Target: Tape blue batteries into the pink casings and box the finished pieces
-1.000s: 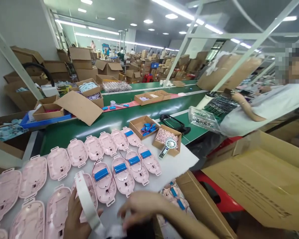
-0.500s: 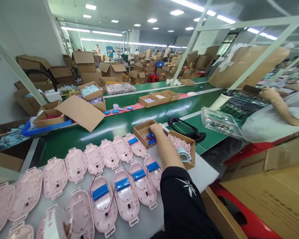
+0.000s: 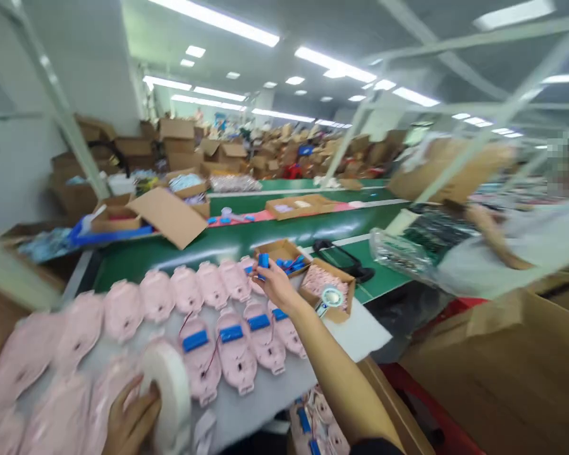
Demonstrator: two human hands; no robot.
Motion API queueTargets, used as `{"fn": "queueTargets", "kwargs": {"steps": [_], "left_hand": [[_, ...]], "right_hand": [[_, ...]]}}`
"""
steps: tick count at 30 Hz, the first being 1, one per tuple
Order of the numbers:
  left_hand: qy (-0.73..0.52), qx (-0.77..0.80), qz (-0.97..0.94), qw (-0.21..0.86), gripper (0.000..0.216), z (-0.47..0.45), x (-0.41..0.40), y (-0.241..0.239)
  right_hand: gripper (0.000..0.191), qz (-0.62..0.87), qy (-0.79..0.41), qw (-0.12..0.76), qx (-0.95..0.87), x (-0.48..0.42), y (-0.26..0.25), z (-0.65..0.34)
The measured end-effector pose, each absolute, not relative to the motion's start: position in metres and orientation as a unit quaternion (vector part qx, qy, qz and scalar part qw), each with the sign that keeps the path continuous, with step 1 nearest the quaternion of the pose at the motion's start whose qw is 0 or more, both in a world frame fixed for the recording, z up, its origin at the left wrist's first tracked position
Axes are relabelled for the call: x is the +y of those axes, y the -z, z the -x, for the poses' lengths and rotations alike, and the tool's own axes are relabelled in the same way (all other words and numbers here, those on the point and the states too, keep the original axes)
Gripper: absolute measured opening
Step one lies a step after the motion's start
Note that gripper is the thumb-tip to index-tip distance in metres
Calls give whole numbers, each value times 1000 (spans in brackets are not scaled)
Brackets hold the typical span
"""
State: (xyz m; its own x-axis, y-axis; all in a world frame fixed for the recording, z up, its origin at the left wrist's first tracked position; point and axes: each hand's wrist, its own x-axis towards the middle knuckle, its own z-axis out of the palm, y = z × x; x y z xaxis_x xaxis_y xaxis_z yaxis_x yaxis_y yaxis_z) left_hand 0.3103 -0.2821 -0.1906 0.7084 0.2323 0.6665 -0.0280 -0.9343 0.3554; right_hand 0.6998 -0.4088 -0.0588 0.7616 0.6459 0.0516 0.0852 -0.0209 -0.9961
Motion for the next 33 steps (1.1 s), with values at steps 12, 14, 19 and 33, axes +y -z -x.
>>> {"fn": "queueTargets", "kwargs": {"steps": [12, 14, 19, 33], "left_hand": [[-214, 120, -965, 96, 58, -277, -305, 142], [-209, 122, -966, 92, 59, -273, -305, 146], [-213, 130, -966, 72, 55, -269, -304, 144], [-279, 92, -950, 105, 26, -265, -320, 143]], "right_hand": [[70, 711, -327, 425, -454, -448, 89, -521], [72, 718, -325, 417, -452, -447, 91, -513], [77, 717, -356, 426, -422, -447, 100, -493], [51, 475, -322, 811, -116, -426, 125, -455]]}}
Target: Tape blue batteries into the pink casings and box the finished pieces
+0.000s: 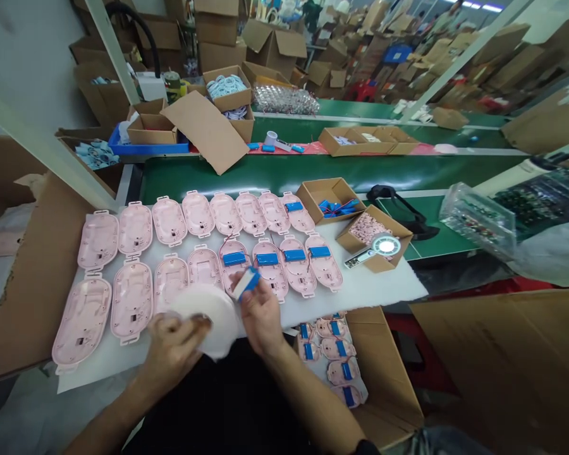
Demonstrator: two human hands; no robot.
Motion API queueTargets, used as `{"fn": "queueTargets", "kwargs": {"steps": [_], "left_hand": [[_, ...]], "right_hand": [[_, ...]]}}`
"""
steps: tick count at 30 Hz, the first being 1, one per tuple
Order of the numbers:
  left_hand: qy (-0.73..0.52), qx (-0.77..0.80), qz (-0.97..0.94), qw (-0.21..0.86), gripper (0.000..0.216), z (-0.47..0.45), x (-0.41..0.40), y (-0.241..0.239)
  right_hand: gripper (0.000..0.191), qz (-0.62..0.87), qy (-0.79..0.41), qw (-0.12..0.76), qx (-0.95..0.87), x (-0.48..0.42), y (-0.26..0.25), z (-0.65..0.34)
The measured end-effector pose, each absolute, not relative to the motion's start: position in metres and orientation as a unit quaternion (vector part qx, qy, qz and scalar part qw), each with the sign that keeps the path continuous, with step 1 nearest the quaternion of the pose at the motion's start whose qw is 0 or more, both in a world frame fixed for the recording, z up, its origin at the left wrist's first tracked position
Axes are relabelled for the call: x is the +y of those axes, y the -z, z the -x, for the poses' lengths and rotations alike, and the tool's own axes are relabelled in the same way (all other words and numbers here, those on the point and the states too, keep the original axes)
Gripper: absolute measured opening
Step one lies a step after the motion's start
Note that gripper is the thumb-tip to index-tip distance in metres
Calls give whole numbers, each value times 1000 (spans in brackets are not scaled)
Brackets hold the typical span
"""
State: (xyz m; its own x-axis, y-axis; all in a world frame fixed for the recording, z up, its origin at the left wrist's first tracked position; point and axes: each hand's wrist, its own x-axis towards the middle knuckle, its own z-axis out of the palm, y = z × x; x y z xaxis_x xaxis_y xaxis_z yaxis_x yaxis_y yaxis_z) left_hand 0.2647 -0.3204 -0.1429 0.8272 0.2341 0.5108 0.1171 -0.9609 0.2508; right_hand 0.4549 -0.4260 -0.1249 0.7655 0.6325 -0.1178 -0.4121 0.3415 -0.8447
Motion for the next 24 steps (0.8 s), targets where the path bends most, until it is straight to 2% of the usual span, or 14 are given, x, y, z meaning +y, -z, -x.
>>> {"fn": "queueTargets", "kwargs": {"steps": [3, 6, 9, 12, 14, 18, 24], "left_hand": [[-291, 64, -942, 155, 23, -251, -323, 153], [-369, 173, -900, 152, 17, -240, -313, 160], [-402, 204, -883, 132, 16, -234, -303, 162], [-392, 205, -886, 136, 18, -228, -301, 163], [-386, 212, -887, 136, 19, -223, -302, 166], [-387, 225, -886, 119, 17, -212, -301, 173], [-384, 237, -884, 126, 20, -209, -295, 176]], "right_hand": [[47, 484, -241, 825, -167, -414, 108, -508], [56, 564, -267, 731, -276, -387, 110, -538], [55, 683, -297, 513, -427, -354, 122, -533], [54, 754, -249, 249, -555, -329, 131, -517], [54, 748, -224, 141, -609, -319, 134, -510], [48, 713, -194, 72, -670, -310, 136, -503], [44, 698, -190, 31, -690, -300, 137, -494]]}}
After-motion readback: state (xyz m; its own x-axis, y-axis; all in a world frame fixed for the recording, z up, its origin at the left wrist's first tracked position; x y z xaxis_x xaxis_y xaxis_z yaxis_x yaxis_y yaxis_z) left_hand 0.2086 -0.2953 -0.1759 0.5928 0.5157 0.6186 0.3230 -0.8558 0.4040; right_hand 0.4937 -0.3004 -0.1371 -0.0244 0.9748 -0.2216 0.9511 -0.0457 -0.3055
